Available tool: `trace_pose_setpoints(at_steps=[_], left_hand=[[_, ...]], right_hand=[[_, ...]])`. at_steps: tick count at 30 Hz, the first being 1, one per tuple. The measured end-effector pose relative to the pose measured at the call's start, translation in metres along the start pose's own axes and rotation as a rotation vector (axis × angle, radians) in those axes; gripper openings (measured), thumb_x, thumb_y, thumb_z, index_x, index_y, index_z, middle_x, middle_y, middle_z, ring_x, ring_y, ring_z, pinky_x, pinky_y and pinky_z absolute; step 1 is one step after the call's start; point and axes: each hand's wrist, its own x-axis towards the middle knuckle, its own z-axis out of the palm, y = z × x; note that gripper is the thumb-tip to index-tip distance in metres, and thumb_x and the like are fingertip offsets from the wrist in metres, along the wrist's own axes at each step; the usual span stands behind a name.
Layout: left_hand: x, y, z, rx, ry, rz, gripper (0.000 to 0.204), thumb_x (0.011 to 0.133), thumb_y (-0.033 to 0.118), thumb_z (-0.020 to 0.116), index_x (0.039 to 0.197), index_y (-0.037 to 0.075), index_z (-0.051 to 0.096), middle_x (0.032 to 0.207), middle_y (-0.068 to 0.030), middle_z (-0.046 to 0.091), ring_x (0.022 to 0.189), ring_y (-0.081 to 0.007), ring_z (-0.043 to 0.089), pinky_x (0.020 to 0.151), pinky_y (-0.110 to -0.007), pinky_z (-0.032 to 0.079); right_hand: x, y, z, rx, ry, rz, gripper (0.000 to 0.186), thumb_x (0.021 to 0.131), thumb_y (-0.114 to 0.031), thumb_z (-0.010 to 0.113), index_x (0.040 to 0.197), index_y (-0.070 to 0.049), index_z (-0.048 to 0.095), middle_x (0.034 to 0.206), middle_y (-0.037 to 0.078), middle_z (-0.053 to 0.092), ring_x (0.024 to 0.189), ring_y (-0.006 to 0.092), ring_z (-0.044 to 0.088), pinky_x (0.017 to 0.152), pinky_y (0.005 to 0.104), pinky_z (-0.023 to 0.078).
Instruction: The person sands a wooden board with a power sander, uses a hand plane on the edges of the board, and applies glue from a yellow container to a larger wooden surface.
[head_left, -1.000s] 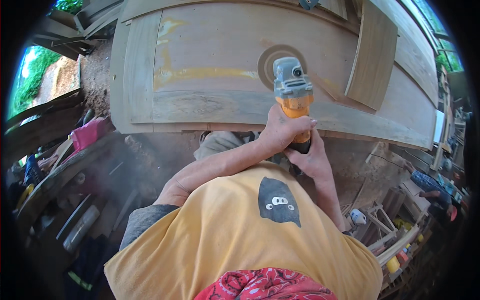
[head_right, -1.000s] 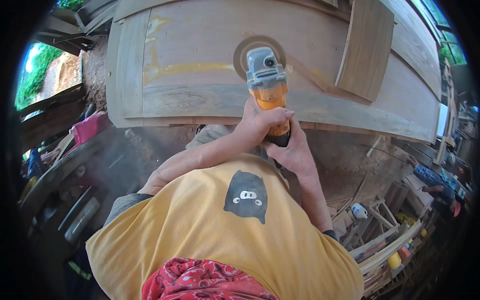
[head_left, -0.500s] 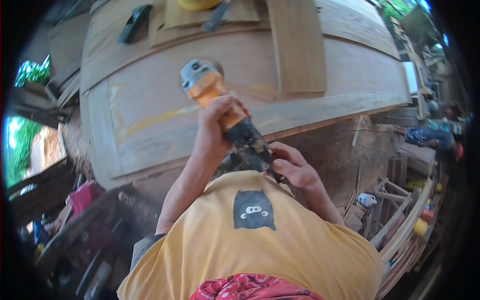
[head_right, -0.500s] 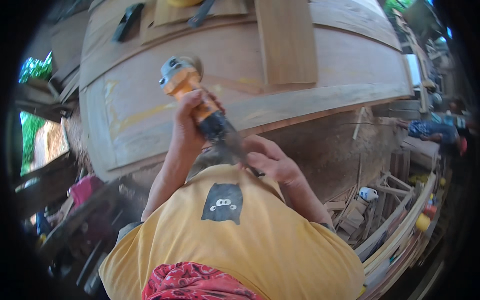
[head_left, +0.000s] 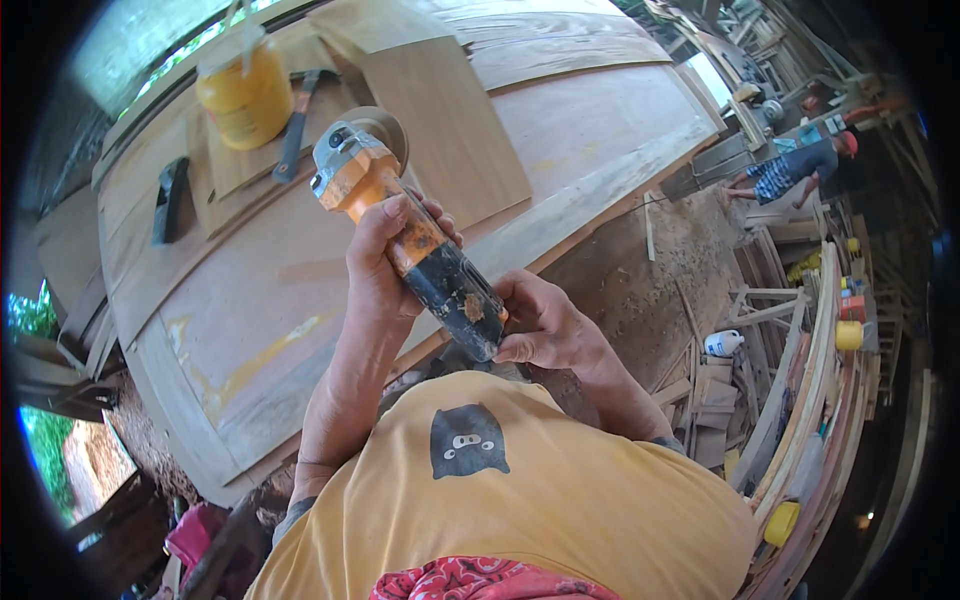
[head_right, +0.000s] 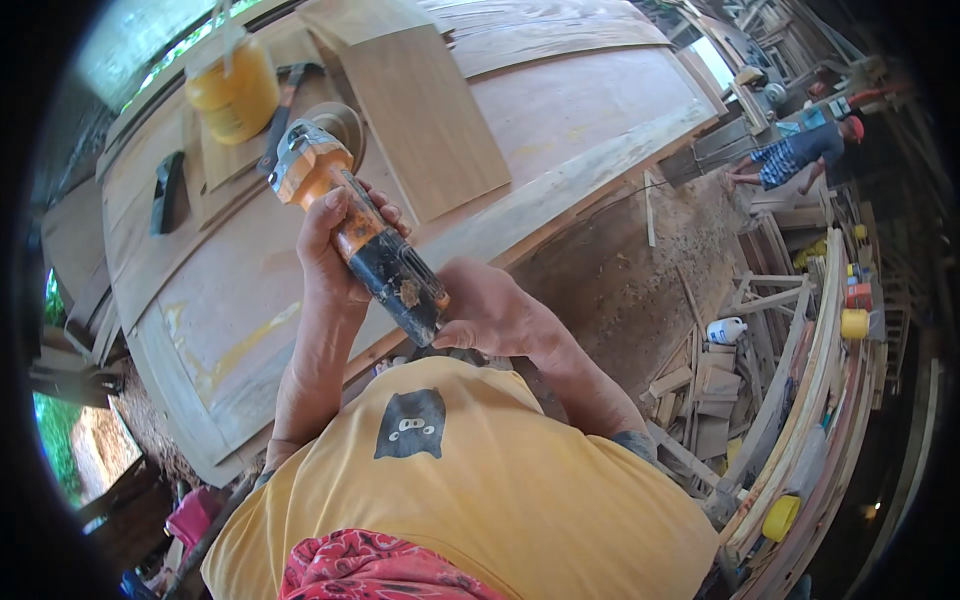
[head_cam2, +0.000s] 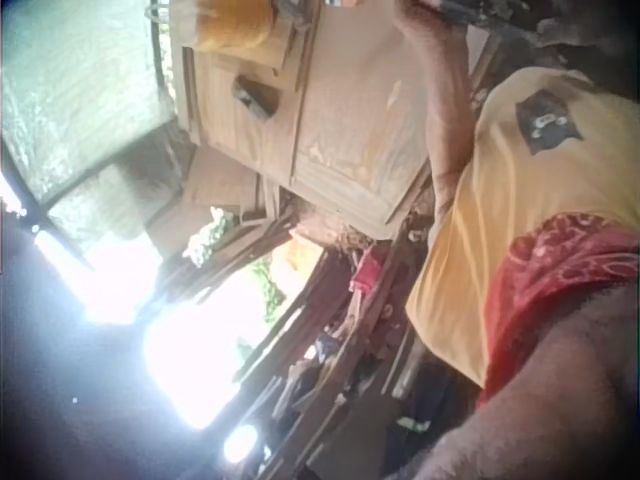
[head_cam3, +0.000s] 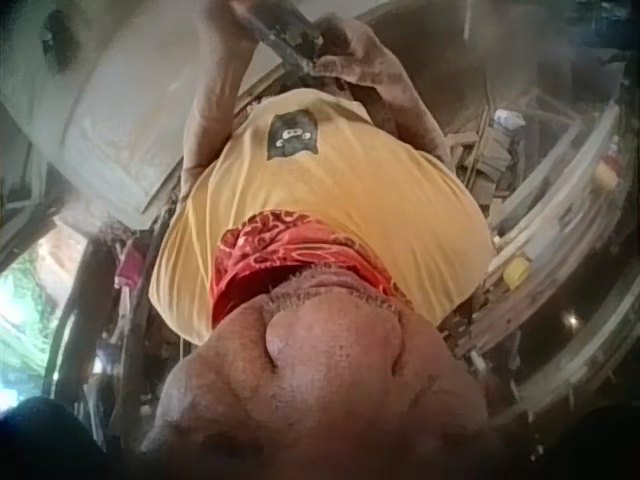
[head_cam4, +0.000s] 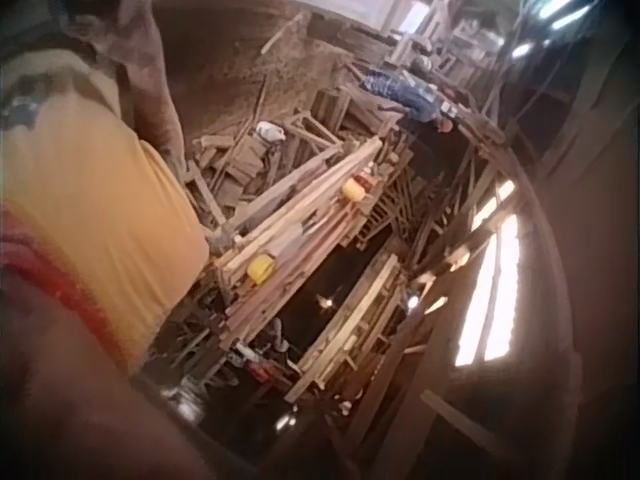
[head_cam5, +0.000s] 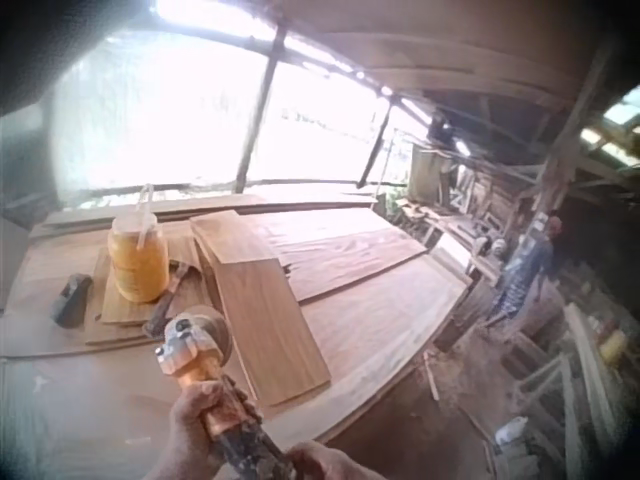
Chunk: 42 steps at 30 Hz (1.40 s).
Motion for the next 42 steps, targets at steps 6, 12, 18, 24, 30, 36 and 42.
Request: trace_pose_setpoints(at_steps=[6, 12, 18, 24, 30, 36, 42], left_hand=[[0.083, -0.043, 0.046, 0.077, -0.058, 0.034, 0.043, 0.088, 0.036, 0.071, 0.111, 0.002, 0.058, 0.095, -0.0136, 0.066, 0.085, -0.0263, 0.069, 0.079, -0.044, 0.061], [0.2, -0.128, 0.097, 0.194, -0.034, -0.075, 0.044, 0.086, 0.033, 0.076, 0.113, 0.003, 0.058, 0.097, -0.0133, 0.064, 0.089, -0.0256, 0.069, 0.081, -0.044, 0.062], [0.297, -0.213, 0.135, 0.184, -0.09, -0.147, 0.043, 0.087, 0.031, 0.076, 0.113, 0.002, 0.058, 0.097, -0.0135, 0.066, 0.088, -0.0257, 0.069, 0.08, -0.044, 0.062], [0.355, -0.272, 0.153, 0.264, 0.037, -0.115, 0.035, 0.084, 0.022, 0.078, 0.106, -0.001, 0.062, 0.089, -0.011, 0.068, 0.077, -0.0223, 0.071, 0.072, -0.039, 0.061], [0.414, -0.294, 0.168, 0.687, -0.02, 0.022, 0.039, 0.078, 0.015, 0.087, 0.107, 0.002, 0.064, 0.093, -0.0071, 0.069, 0.079, -0.014, 0.066, 0.073, -0.033, 0.056], [0.481, -0.31, 0.191, 1.106, 0.122, 0.136, 0.069, 0.075, 0.026, 0.092, 0.124, -0.005, 0.055, 0.111, -0.0147, 0.07, 0.102, -0.0225, 0.067, 0.089, -0.037, 0.055], [0.544, -0.275, 0.152, 0.754, -0.045, -0.197, 0.037, 0.077, 0.025, 0.088, 0.097, -0.003, 0.074, 0.091, -0.0103, 0.072, 0.088, -0.0175, 0.07, 0.082, -0.036, 0.056]], right_hand=[[0.004, 0.02, -0.086, -0.256, 0.17, -0.211, 0.058, 0.096, -0.031, 0.079, 0.133, 0.006, 0.054, 0.115, 0.008, 0.066, 0.1, 0.0134, 0.064, 0.089, 0.032, 0.055], [0.015, 0.056, -0.23, 0.039, 0.2, -0.051, 0.053, 0.094, -0.018, 0.081, 0.132, 0.005, 0.053, 0.112, 0.007, 0.066, 0.099, 0.011, 0.065, 0.085, 0.0287, 0.056], [0.042, 0.084, -0.368, 0.514, -0.053, 0.09, 0.053, 0.082, -0.002, 0.087, 0.126, 0.001, 0.057, 0.111, 0.004, 0.068, 0.102, 0.0116, 0.065, 0.09, 0.0294, 0.054], [0.044, 0.108, -0.447, 0.196, -0.053, 0.03, 0.069, 0.082, -0.019, 0.087, 0.137, 0.003, 0.051, 0.123, 0.007, 0.061, 0.112, 0.0152, 0.057, 0.098, 0.0313, 0.049], [0.089, 0.116, -0.468, -0.141, 0.241, 0.168, 0.076, 0.083, -0.023, 0.082, 0.142, 0.005, 0.044, 0.124, 0.019, 0.062, 0.116, 0.0304, 0.063, 0.101, 0.0451, 0.05], [0.189, 0.133, -0.471, -0.341, 0.784, 0.147, 0.071, 0.079, -0.029, 0.088, 0.127, 0.003, 0.047, 0.116, 0.021, 0.067, 0.11, 0.0327, 0.07, 0.09, 0.0415, 0.055], [0.242, 0.153, -0.521, 0.499, 0.487, 0.002, 0.048, 0.08, -0.014, 0.081, 0.121, 0.001, 0.06, 0.105, 0.006, 0.067, 0.084, 0.0132, 0.067, 0.069, 0.0295, 0.057]])
